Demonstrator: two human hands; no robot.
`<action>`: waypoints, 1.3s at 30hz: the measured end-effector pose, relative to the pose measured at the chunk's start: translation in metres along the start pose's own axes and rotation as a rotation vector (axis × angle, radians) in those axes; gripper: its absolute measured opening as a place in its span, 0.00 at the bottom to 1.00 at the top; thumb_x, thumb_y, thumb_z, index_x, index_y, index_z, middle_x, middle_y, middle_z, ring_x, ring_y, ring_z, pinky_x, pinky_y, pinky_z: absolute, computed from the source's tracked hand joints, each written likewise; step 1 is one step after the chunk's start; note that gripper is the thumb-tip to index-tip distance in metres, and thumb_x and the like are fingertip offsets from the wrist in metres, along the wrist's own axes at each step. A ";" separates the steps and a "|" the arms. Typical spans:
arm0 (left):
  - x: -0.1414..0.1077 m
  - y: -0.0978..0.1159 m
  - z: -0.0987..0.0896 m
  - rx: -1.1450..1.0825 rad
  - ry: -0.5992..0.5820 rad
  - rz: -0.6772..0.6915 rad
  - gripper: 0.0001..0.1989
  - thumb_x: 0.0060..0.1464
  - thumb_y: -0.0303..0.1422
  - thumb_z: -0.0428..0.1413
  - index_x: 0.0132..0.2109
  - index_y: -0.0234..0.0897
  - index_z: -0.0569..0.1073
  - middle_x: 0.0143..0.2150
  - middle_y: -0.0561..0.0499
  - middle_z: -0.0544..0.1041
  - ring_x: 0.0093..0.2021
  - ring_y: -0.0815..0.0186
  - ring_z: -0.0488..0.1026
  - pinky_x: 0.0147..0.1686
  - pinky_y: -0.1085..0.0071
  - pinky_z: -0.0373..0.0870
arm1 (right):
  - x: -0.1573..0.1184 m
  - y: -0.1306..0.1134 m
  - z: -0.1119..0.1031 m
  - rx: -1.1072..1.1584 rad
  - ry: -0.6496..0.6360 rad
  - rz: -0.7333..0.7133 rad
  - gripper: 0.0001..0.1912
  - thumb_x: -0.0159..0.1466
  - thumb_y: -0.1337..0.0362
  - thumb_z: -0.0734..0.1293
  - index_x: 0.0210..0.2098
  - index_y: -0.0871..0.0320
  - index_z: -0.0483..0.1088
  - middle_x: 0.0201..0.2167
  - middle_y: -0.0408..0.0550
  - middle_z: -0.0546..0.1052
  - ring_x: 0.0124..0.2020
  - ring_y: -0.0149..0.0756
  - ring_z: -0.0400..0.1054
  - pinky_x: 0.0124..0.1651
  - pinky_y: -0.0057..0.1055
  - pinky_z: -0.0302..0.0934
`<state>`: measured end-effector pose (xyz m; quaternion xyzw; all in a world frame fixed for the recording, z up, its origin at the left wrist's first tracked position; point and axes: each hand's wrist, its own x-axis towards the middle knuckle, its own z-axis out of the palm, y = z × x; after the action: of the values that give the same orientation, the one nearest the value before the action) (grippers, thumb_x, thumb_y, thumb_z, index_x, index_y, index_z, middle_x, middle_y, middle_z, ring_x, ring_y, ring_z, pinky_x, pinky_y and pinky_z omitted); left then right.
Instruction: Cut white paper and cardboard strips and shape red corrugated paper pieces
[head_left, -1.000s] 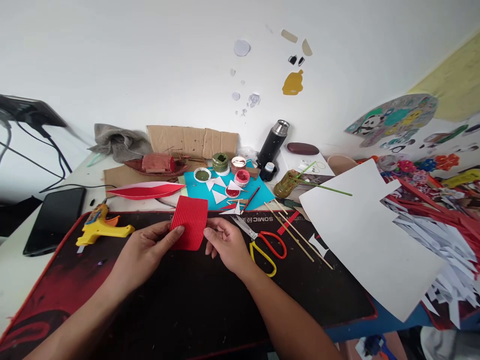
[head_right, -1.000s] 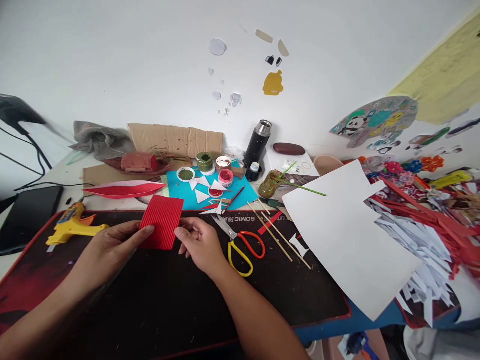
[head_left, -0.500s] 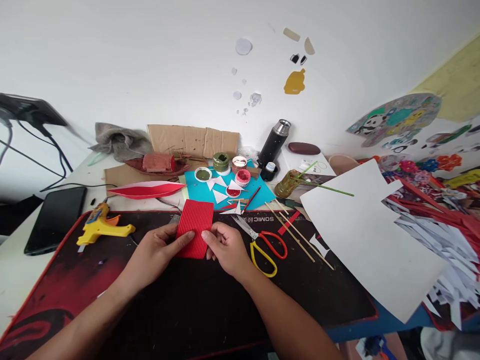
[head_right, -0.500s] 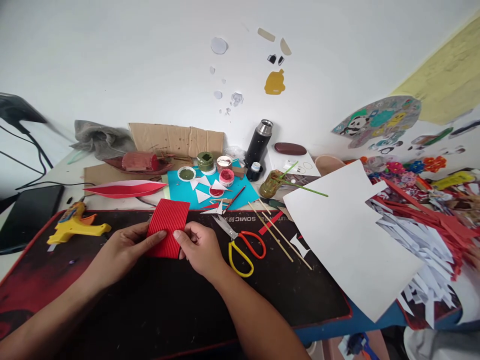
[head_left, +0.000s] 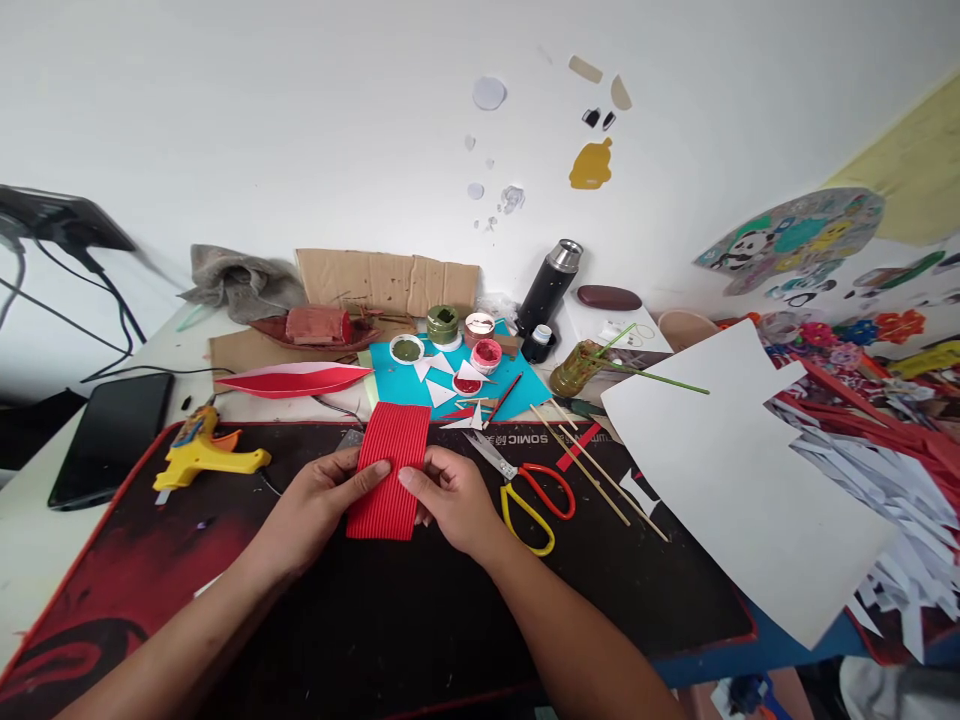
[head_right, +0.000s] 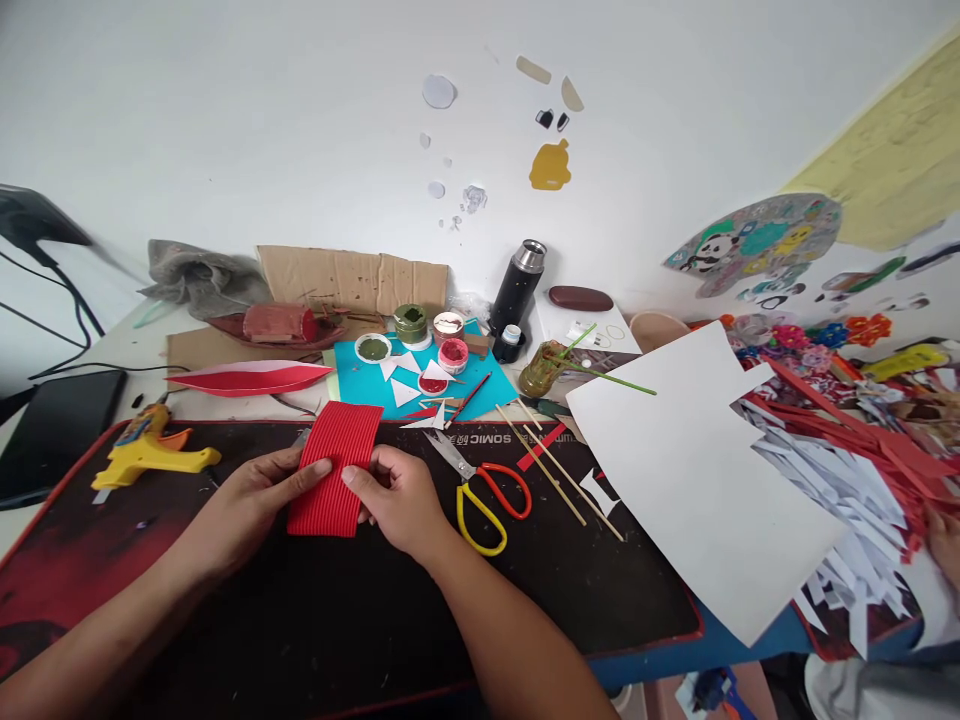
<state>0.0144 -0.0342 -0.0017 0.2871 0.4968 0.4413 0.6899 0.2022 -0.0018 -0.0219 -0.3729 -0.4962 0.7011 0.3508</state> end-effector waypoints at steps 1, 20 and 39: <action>0.000 0.001 -0.001 0.021 0.000 0.001 0.22 0.49 0.49 0.73 0.45 0.38 0.87 0.36 0.44 0.87 0.32 0.55 0.83 0.38 0.60 0.82 | 0.000 0.000 0.000 -0.002 0.007 -0.002 0.21 0.65 0.46 0.74 0.41 0.59 0.75 0.25 0.40 0.75 0.19 0.27 0.66 0.22 0.25 0.59; -0.001 0.002 -0.005 0.166 0.007 0.113 0.19 0.50 0.49 0.73 0.35 0.38 0.82 0.33 0.50 0.83 0.33 0.62 0.77 0.35 0.70 0.75 | 0.001 -0.002 0.001 0.009 0.037 -0.034 0.22 0.66 0.45 0.72 0.43 0.59 0.75 0.24 0.38 0.71 0.18 0.26 0.63 0.20 0.25 0.58; -0.011 0.021 -0.014 0.354 -0.101 0.080 0.19 0.54 0.51 0.69 0.34 0.38 0.81 0.32 0.49 0.80 0.30 0.64 0.73 0.30 0.73 0.71 | 0.005 -0.003 -0.004 0.224 0.075 0.045 0.27 0.62 0.39 0.75 0.39 0.57 0.72 0.21 0.40 0.74 0.17 0.28 0.66 0.18 0.24 0.55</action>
<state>-0.0071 -0.0348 0.0158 0.4452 0.5199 0.3589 0.6346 0.2041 0.0052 -0.0211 -0.3685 -0.3928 0.7453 0.3929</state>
